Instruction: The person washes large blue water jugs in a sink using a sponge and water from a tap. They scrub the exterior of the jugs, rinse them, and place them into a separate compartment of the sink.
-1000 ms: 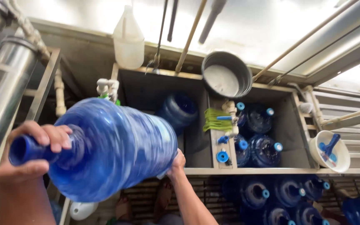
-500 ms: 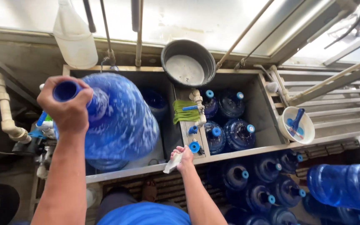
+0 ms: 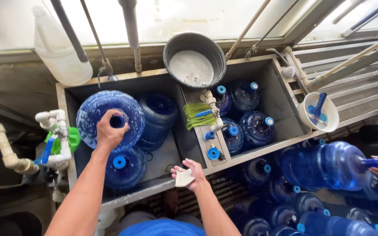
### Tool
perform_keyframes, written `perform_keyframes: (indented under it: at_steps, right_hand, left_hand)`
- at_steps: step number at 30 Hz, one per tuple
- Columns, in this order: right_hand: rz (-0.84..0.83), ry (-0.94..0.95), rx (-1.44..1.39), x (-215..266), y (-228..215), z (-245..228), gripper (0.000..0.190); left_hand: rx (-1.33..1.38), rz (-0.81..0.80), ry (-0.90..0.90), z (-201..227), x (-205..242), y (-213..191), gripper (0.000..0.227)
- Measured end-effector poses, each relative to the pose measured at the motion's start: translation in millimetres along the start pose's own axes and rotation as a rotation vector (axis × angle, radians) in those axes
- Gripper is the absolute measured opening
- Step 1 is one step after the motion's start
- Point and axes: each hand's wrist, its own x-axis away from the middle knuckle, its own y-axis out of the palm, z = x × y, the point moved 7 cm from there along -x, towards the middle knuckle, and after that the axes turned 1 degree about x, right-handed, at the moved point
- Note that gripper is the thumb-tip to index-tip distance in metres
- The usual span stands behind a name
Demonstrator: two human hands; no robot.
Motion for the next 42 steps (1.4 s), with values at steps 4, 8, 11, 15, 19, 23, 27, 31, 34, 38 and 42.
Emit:
perform_keyframes:
  at_steps: [4, 8, 11, 15, 19, 23, 27, 31, 34, 38, 42]
  right_hand:
    - [0.038, -0.011, -0.012, -5, -2, 20, 0.058]
    - [0.05, -0.023, -0.08, 22, 24, 34, 0.055]
    - [0.036, -0.03, -0.07, 22, 32, 45, 0.05]
    - [0.056, -0.124, 0.14, 11, 36, 49, 0.044]
    - [0.086, -0.222, 0.322, 4, 59, 33, 0.04]
    - [0.139, -0.26, 0.695, 6, 109, 4, 0.031]
    - [0.249, -0.294, 1.057, -36, 128, -30, 0.033]
    - [0.239, -0.289, 0.984, -81, 131, -41, 0.033]
    - [0.199, -0.264, 0.893, -100, 128, -41, 0.029]
    - [0.226, -0.223, 0.81, -121, 115, -46, 0.03]
    - [0.284, -0.194, 0.685, -145, 107, -57, 0.029]
  left_hand:
    - [-0.029, -0.075, -0.098, -24, -23, -4, 0.037]
    - [-0.042, -0.167, -0.123, -34, -71, 7, 0.039]
    - [-0.078, -0.182, -0.12, -56, -82, 25, 0.044]
    - [-0.013, -0.01, -0.039, -40, -67, 17, 0.055]
    - [-0.059, 0.142, 0.041, -24, -45, 12, 0.068]
    - [-0.146, 0.072, 0.006, -9, -27, 9, 0.072]
    - [-0.227, 0.081, 0.003, -5, -4, 4, 0.08]
    - [-0.284, 0.064, -0.033, -14, 25, 5, 0.076]
    - [-0.347, 0.118, 0.027, -11, 47, 3, 0.066]
    - [-0.393, 0.06, -0.056, 12, 57, 4, 0.068]
    - [-0.462, 0.162, 0.145, 79, 42, 19, 0.056]
